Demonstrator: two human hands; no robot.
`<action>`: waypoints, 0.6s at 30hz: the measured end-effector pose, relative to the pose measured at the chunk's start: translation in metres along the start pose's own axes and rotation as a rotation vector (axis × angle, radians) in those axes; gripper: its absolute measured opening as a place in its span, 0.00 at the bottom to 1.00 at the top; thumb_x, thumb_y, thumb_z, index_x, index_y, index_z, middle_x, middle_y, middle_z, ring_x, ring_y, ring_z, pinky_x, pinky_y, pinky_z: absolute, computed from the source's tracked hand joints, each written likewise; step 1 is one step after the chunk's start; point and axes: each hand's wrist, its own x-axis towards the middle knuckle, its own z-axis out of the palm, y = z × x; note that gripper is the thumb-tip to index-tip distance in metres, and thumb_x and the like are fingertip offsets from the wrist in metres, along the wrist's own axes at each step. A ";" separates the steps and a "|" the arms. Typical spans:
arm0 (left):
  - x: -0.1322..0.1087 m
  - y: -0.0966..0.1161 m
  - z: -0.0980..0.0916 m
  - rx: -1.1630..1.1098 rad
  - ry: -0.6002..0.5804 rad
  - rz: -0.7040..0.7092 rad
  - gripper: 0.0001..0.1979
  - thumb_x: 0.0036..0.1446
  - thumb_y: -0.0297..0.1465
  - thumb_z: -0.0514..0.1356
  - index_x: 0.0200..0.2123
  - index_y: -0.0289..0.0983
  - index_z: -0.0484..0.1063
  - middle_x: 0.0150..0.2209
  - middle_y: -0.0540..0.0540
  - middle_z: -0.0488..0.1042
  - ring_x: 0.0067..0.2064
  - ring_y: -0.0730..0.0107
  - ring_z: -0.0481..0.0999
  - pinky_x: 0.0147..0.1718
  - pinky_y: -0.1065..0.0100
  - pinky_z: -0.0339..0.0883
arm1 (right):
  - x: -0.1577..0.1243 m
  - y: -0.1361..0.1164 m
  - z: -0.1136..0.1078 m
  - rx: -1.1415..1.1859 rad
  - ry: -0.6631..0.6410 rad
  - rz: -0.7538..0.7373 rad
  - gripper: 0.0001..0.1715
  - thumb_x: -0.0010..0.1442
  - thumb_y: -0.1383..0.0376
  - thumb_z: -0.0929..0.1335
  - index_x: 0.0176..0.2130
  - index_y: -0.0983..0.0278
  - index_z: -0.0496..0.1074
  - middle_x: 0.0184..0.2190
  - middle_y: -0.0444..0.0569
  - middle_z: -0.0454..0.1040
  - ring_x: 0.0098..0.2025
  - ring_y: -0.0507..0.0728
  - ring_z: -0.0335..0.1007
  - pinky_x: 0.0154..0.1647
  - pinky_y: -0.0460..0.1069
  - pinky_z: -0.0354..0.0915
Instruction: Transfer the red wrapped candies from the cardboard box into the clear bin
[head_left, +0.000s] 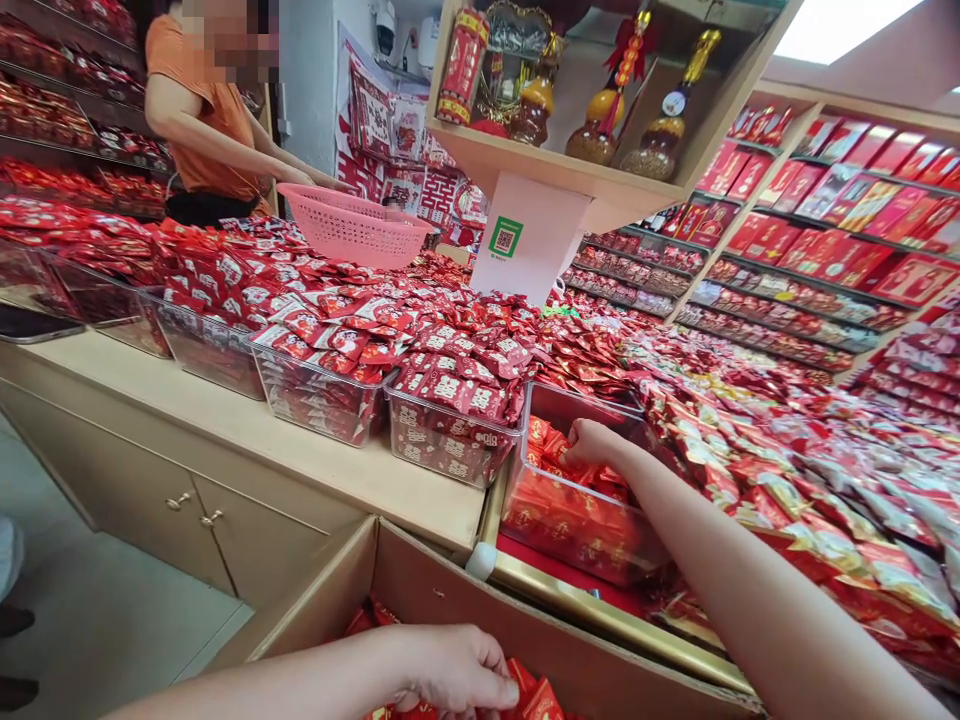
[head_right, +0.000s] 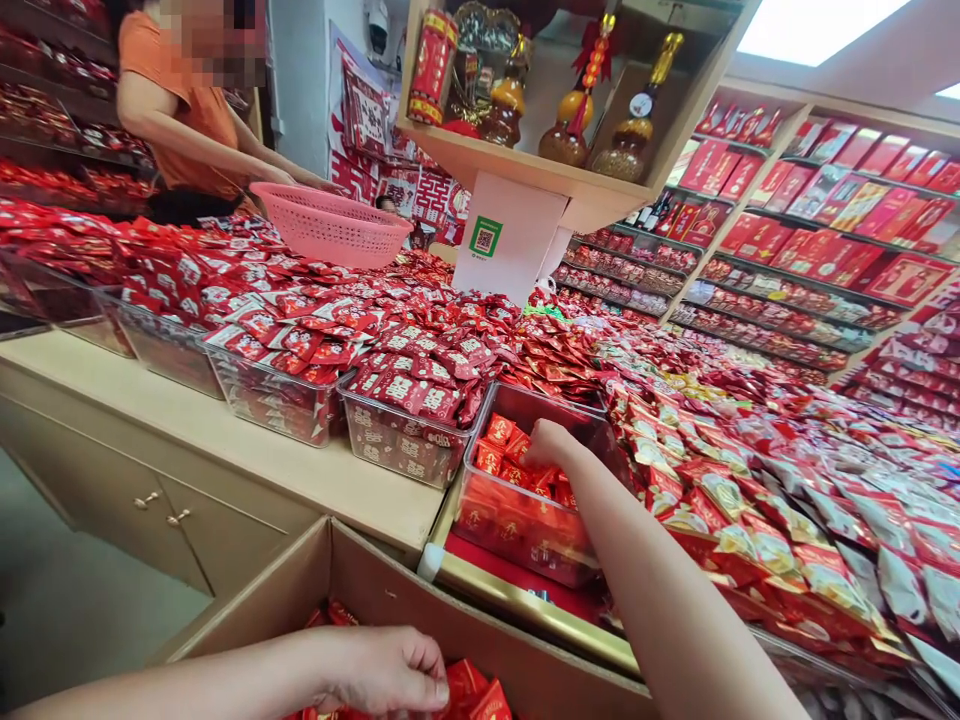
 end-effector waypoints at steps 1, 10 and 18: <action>0.001 -0.001 0.000 0.002 -0.006 0.003 0.10 0.40 0.36 0.58 0.21 0.37 0.61 0.17 0.54 0.64 0.17 0.76 0.60 0.25 0.66 0.58 | 0.002 0.002 0.001 0.027 -0.003 0.026 0.09 0.38 0.64 0.70 0.23 0.66 0.67 0.23 0.47 0.70 0.26 0.53 0.65 0.20 0.43 0.55; 0.002 -0.007 -0.001 0.065 -0.037 0.016 0.10 0.39 0.37 0.59 0.22 0.38 0.61 0.20 0.52 0.67 0.21 0.71 0.65 0.26 0.64 0.60 | 0.016 0.030 0.015 0.215 0.071 0.286 0.14 0.52 0.63 0.62 0.29 0.72 0.70 0.18 0.50 0.69 0.21 0.52 0.66 0.17 0.44 0.59; 0.003 -0.009 -0.001 0.132 -0.039 0.025 0.09 0.41 0.38 0.55 0.21 0.38 0.61 0.19 0.51 0.66 0.21 0.71 0.65 0.26 0.63 0.61 | 0.013 0.022 0.006 0.112 0.176 0.210 0.09 0.44 0.65 0.68 0.29 0.69 0.72 0.23 0.53 0.72 0.31 0.57 0.68 0.27 0.45 0.62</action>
